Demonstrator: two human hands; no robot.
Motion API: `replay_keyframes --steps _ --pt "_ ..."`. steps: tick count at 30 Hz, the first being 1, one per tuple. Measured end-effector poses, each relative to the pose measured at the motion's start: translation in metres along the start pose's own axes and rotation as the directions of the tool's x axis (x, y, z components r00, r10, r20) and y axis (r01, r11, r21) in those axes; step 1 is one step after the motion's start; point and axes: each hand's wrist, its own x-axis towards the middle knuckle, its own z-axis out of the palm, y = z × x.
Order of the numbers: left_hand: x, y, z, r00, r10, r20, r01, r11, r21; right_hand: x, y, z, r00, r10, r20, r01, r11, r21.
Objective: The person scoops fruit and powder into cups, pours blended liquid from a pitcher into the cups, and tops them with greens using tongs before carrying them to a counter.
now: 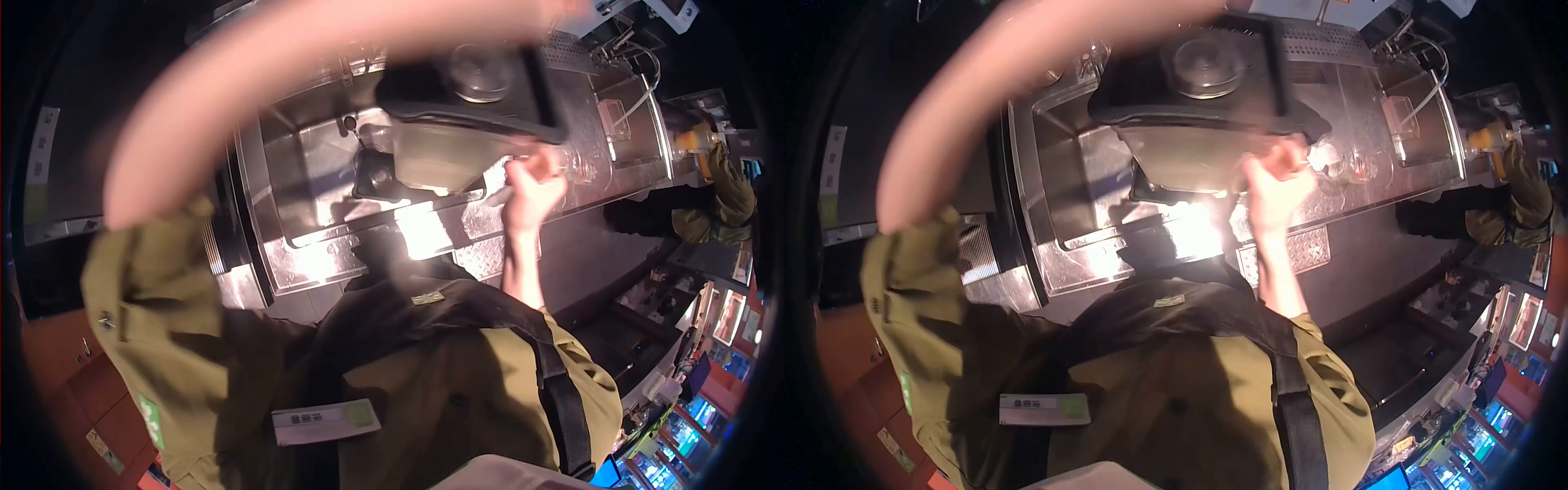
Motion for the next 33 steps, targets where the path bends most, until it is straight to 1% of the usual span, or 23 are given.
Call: replay_keyframes --steps 1,2,3,7,8,9,10,12,14,16,18,20,22,23,24,25,26,27,28,29,30,32,33 --pt "-0.022 0.037 0.016 0.995 0.057 0.078 -0.043 0.985 -0.17 -0.009 0.015 -0.001 0.998 -0.014 0.058 0.016 1.0 -0.025" --pt "-0.034 0.071 0.021 0.844 -0.234 0.482 0.308 0.948 -0.079 -0.018 0.025 0.006 0.996 -0.076 0.035 0.077 0.997 -0.021" --pt "-0.066 0.087 0.072 0.923 -0.319 0.214 0.336 0.941 -0.05 -0.027 0.028 0.005 0.995 -0.067 0.069 0.07 0.997 -0.044" --pt "-0.093 0.099 0.098 0.891 -0.453 0.007 0.45 0.883 -0.133 -0.05 0.052 -0.005 0.995 -0.062 0.075 0.068 0.994 -0.081" --pt "-0.099 0.098 0.096 0.882 -0.471 -0.023 0.464 0.876 -0.13 -0.057 0.054 -0.011 0.99 -0.094 0.104 0.109 0.981 -0.157" --pt "-0.102 0.092 0.086 0.813 -0.55 -0.192 0.486 0.822 -0.296 -0.063 0.055 -0.016 0.983 -0.124 0.135 0.153 0.961 -0.229" --pt "-0.103 0.084 0.07 0.702 -0.628 -0.337 0.462 0.761 -0.455 -0.065 0.054 -0.018 0.974 -0.155 0.168 0.2 0.935 -0.294" --pt "-0.105 0.074 0.042 0.601 -0.653 -0.461 0.445 0.753 -0.485 -0.066 0.053 -0.018 0.988 -0.114 0.103 0.135 0.964 -0.23" --pt "-0.106 0.069 0.013 0.542 -0.706 -0.455 0.498 0.706 -0.503 -0.071 0.066 -0.028 0.997 -0.03 0.074 0.042 0.983 -0.177" --pt "-0.114 0.062 -0.008 0.44 -0.705 -0.556 0.499 0.707 -0.502 -0.074 0.065 -0.034 0.995 -0.05 0.085 0.063 0.984 -0.165" --pt "-0.136 0.053 -0.02 0.336 -0.731 -0.593 0.369 0.682 -0.631 -0.08 0.064 -0.043 0.995 -0.058 0.081 0.07 0.986 -0.153" --pt "-0.157 0.064 -0.024 0.194 -0.91 -0.367 0.292 0.411 -0.864 -0.083 0.064 -0.06 0.996 -0.066 0.061 0.074 0.985 -0.157" --pt "-0.178 0.06 0.003 0.198 -0.934 -0.299 0.32 0.35 -0.881 -0.086 0.053 -0.085 0.998 -0.005 -0.059 0.006 1.0 0.017" --pt "-0.19 0.055 0.026 0.288 -0.892 -0.349 0.524 0.452 -0.722 -0.091 0.047 -0.101 0.993 0.029 -0.117 -0.018 0.995 0.101" --pt "-0.202 0.051 0.055 0.394 -0.84 -0.373 0.672 0.54 -0.506 -0.101 0.049 -0.129 0.972 0.115 -0.206 -0.094 0.99 0.108" --pt "-0.214 0.051 0.086 0.421 -0.86 -0.288 0.693 0.51 -0.509 -0.104 0.032 -0.149 0.941 0.155 -0.3 -0.136 0.987 0.084" --pt "-0.228 0.052 0.119 0.444 -0.872 -0.208 0.714 0.484 -0.505 -0.109 0.023 -0.169 0.882 0.186 -0.434 -0.115 0.976 0.184" --pt "-0.25 0.049 0.156 0.451 -0.871 -0.193 0.73 0.485 -0.481 -0.116 0.02 -0.187 0.813 0.14 -0.565 -0.01 0.974 0.228" --pt "-0.273 0.044 0.191 0.46 -0.869 -0.184 0.745 0.49 -0.453 -0.13 0.028 -0.219 0.836 -0.034 -0.548 0.086 0.994 0.07" --pt "-0.29 0.039 0.217 0.349 -0.937 0.0 0.864 0.322 -0.386 -0.129 0.017 -0.215 0.784 -0.23 -0.577 0.149 0.971 -0.185" --pt "-0.303 0.034 0.238 0.208 -0.963 0.173 0.949 0.156 -0.275 -0.129 0.007 -0.209 0.719 -0.419 -0.554 0.183 0.884 -0.431" --pt "-0.321 0.027 0.271 0.169 -0.959 0.226 0.973 0.199 0.12 -0.123 0.022 -0.216 0.671 -0.509 -0.539 0.055 0.759 -0.648" --pt "-0.31 0.029 0.278 0.144 -0.962 0.231 0.931 0.211 0.299 -0.116 0.016 -0.238 0.714 -0.475 -0.515 0.184 0.836 -0.517"
